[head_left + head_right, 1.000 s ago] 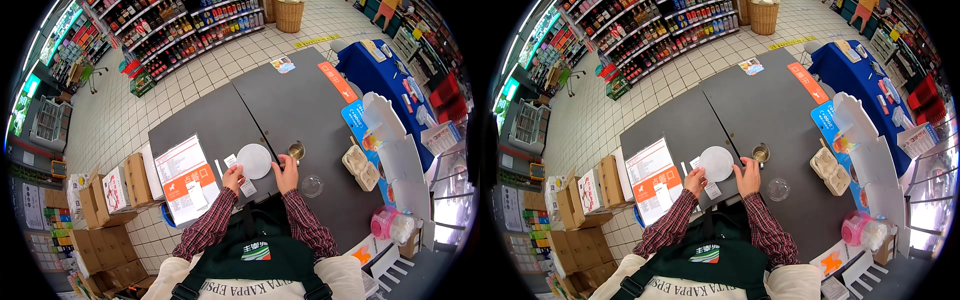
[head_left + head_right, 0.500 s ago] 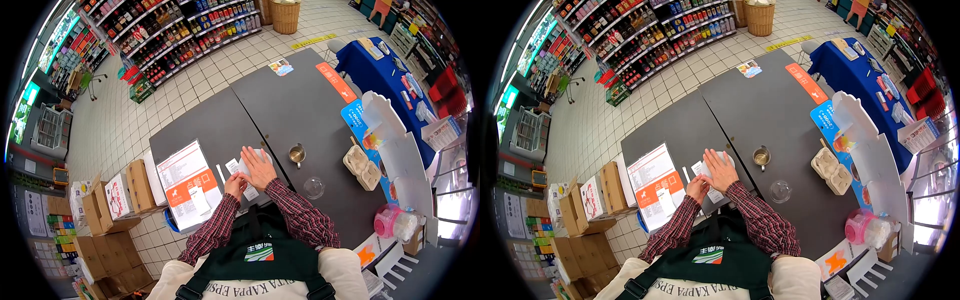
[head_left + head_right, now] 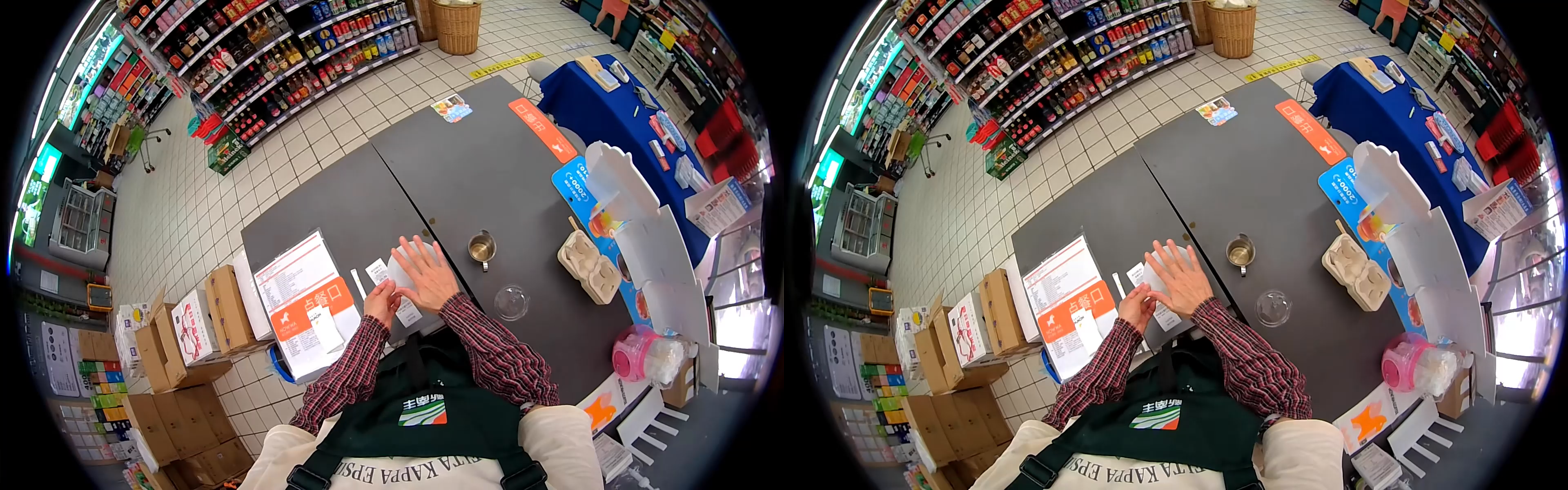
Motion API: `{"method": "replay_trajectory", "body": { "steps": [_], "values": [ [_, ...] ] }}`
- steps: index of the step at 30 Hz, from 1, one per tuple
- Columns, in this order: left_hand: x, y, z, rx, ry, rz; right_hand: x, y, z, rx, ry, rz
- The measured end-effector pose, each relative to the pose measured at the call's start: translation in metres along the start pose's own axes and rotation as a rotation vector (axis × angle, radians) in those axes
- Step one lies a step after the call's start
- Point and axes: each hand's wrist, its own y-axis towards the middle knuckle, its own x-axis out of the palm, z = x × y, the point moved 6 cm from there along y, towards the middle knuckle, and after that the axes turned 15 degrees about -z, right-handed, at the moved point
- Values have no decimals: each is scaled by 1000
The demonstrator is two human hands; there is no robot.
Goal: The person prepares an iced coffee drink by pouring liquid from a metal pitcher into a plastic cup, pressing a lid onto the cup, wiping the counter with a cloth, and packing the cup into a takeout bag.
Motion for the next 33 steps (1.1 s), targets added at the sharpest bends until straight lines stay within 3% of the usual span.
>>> {"method": "replay_trajectory", "body": {
  "steps": [3,5,7,9,10,12,15,21,25,27,31,33],
  "values": [
    [-2,2,0,2,9,-3,-16,-41,19,39,90,66],
    [-2,1,1,15,9,16,-8,-88,62,287,299,308],
    [-5,3,-1,17,9,16,2,-142,100,627,313,527],
    [-5,2,-1,1,11,7,20,-195,128,969,184,576],
    [-4,2,-1,0,10,8,25,-207,134,975,174,576],
    [-3,1,1,1,11,5,46,-232,150,1215,346,399],
    [-2,-1,2,-6,15,34,59,-237,159,1234,413,256],
    [2,-8,1,15,-6,-38,68,-243,164,1143,532,330],
    [-1,-35,-7,-3,-23,27,43,-226,133,1009,706,374],
    [-7,-51,-22,-90,-25,36,18,-195,93,935,1164,338],
    [61,-118,-16,-569,-62,-462,-49,-141,17,380,712,593],
    [68,-130,-17,-637,-61,-510,-64,-130,-15,-19,402,581]
  ]
}}
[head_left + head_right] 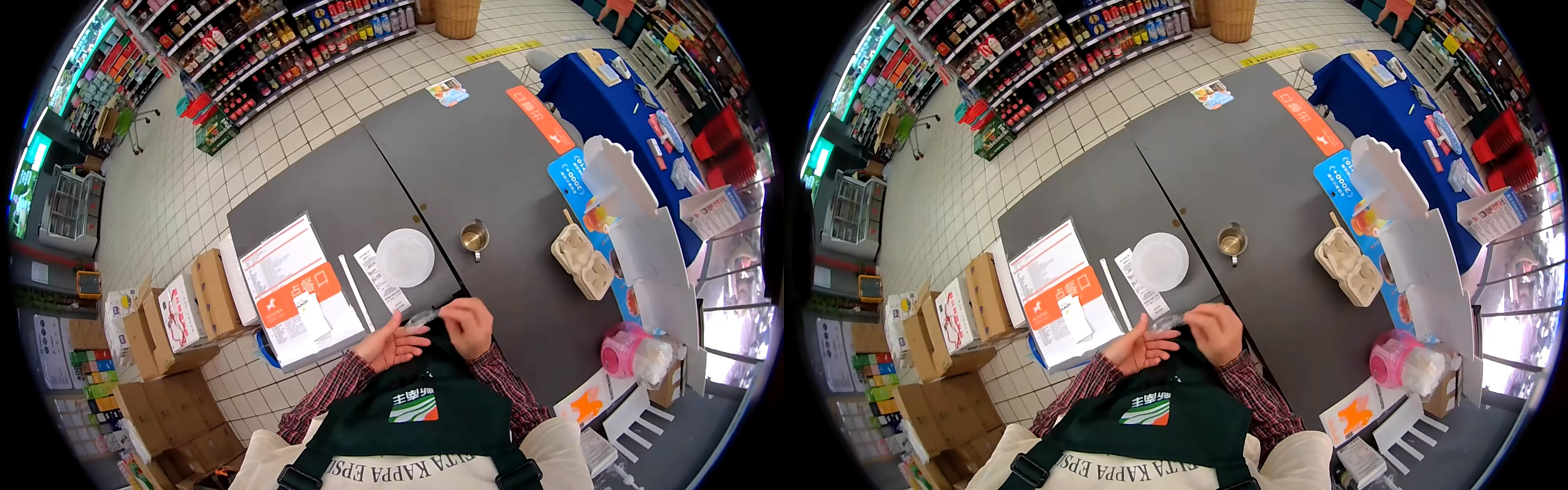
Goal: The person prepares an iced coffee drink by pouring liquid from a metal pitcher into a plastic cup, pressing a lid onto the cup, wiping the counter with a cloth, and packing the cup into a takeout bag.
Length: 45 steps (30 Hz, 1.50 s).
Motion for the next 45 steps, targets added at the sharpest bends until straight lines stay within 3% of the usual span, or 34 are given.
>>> {"method": "replay_trajectory", "body": {
  "steps": [2,4,7,8,10,14,19,22,27,45],
  "values": [
    [-17,2,-2,92,105,-50,3,8,-17,-182,33,-93],
    [-15,-1,2,175,106,-76,3,13,-24,-204,48,-124],
    [-36,-15,20,427,383,316,24,3,11,353,459,-328],
    [-38,-14,19,429,378,321,29,-3,15,352,463,-334],
    [-39,-16,25,515,460,365,59,-25,29,714,1130,-440],
    [-34,-7,28,496,538,377,65,-24,31,753,1079,-429],
    [-73,4,55,639,258,600,35,-7,74,816,1061,-31],
    [-95,26,72,646,69,497,17,6,92,874,1030,137],
    [-107,50,82,656,-133,495,15,26,98,825,1022,135],
    [-106,56,80,680,-58,555,23,20,112,839,968,110]
  ]
}}
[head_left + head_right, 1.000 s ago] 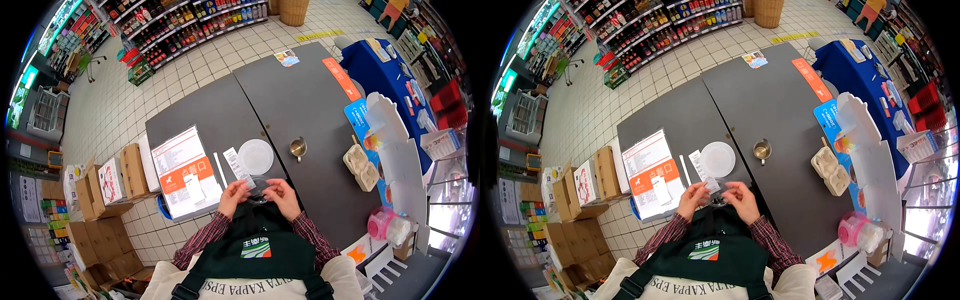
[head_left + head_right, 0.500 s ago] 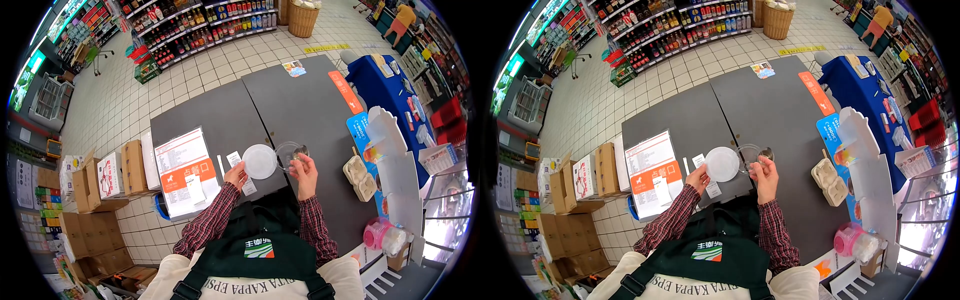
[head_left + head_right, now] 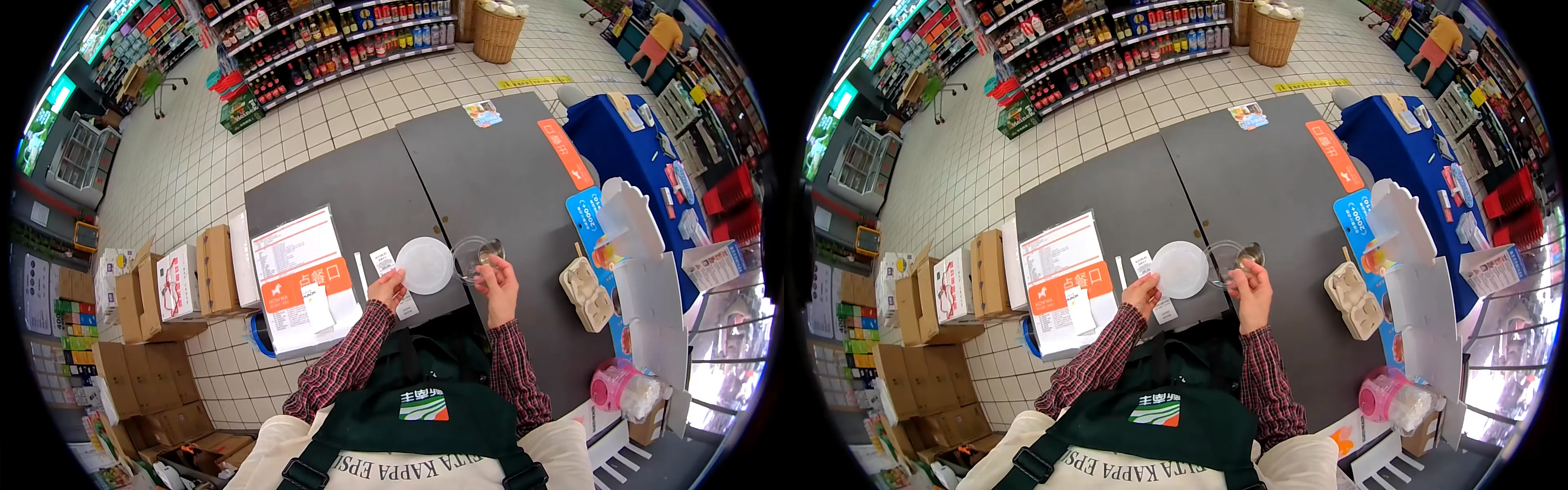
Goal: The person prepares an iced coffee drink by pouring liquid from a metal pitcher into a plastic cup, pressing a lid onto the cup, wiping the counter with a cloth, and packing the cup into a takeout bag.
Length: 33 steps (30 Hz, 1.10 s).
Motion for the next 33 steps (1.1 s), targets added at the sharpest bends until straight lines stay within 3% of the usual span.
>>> {"method": "replay_trajectory", "body": {
  "steps": [7,11,13,17,33],
  "values": [
    [-1,1,-2,-4,0,-10,35,18,19,45,-105,-95],
    [0,0,-1,8,-10,-7,57,31,34,-34,-193,-165],
    [-1,1,-2,18,-21,0,59,32,32,-29,-475,-114],
    [-4,5,-7,16,-44,-17,54,31,41,-25,-596,-57],
    [-2,3,-9,-12,-77,-93,56,35,47,-100,-850,19]
  ]
}}
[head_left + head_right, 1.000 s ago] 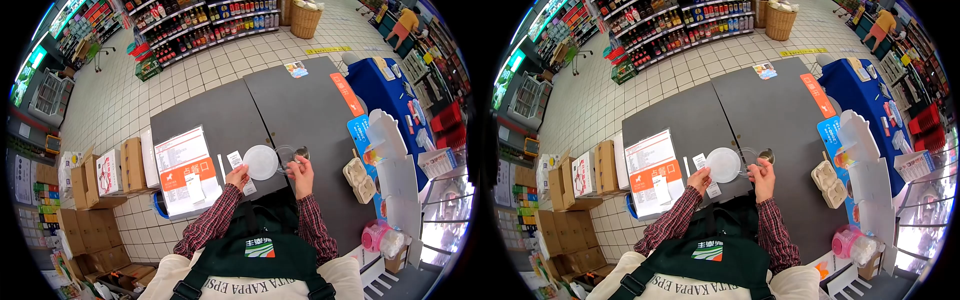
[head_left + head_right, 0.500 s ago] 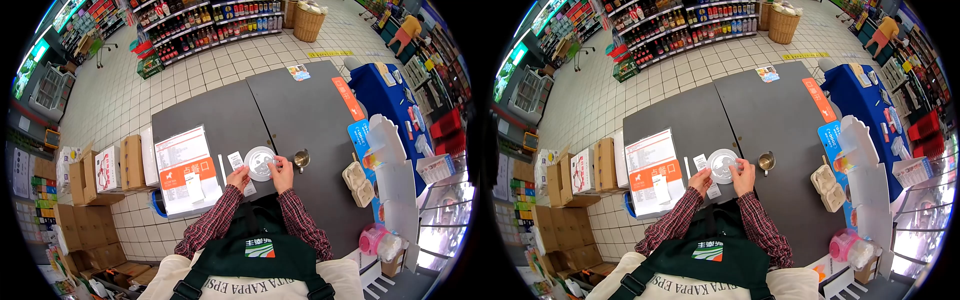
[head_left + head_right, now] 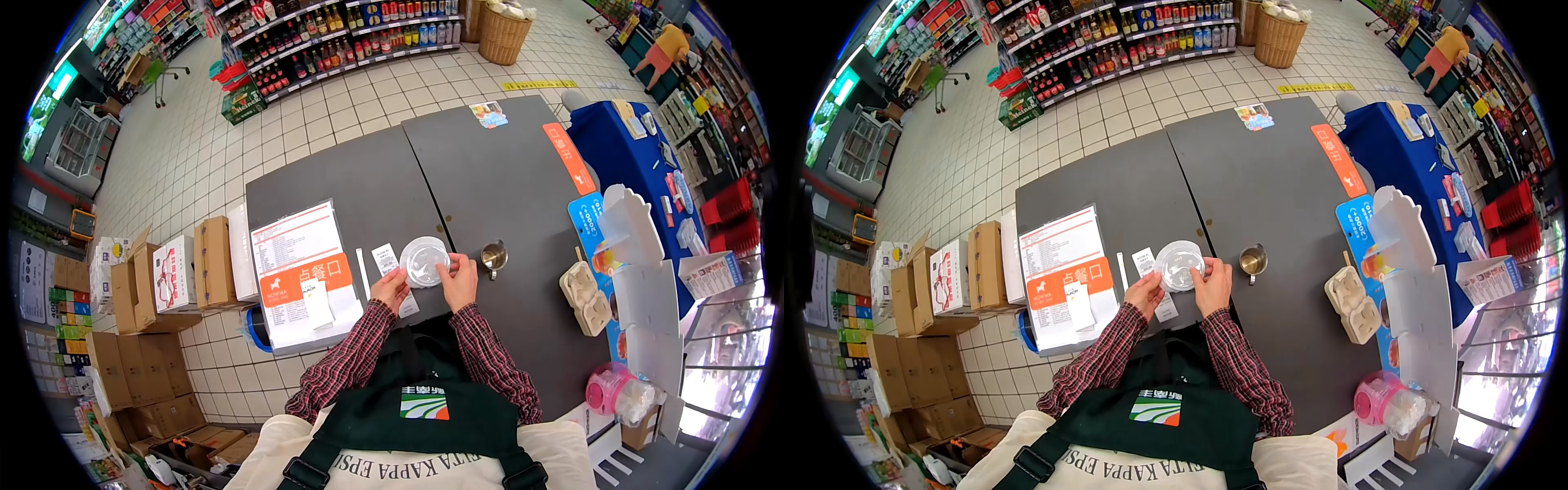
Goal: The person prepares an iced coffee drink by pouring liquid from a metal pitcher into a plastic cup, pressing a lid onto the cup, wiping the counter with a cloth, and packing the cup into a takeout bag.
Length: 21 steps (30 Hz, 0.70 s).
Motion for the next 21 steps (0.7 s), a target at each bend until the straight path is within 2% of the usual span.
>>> {"method": "replay_trajectory", "body": {
  "steps": [7,12,16,21],
  "values": [
    [8,-4,6,-18,-66,-20,3,2,3,26,14,-9],
    [9,2,9,-9,128,-21,5,4,7,19,-41,1],
    [3,5,8,-20,152,1,6,4,8,-22,-50,12],
    [3,8,3,-146,44,-78,6,8,13,13,59,-35]
  ]
}}
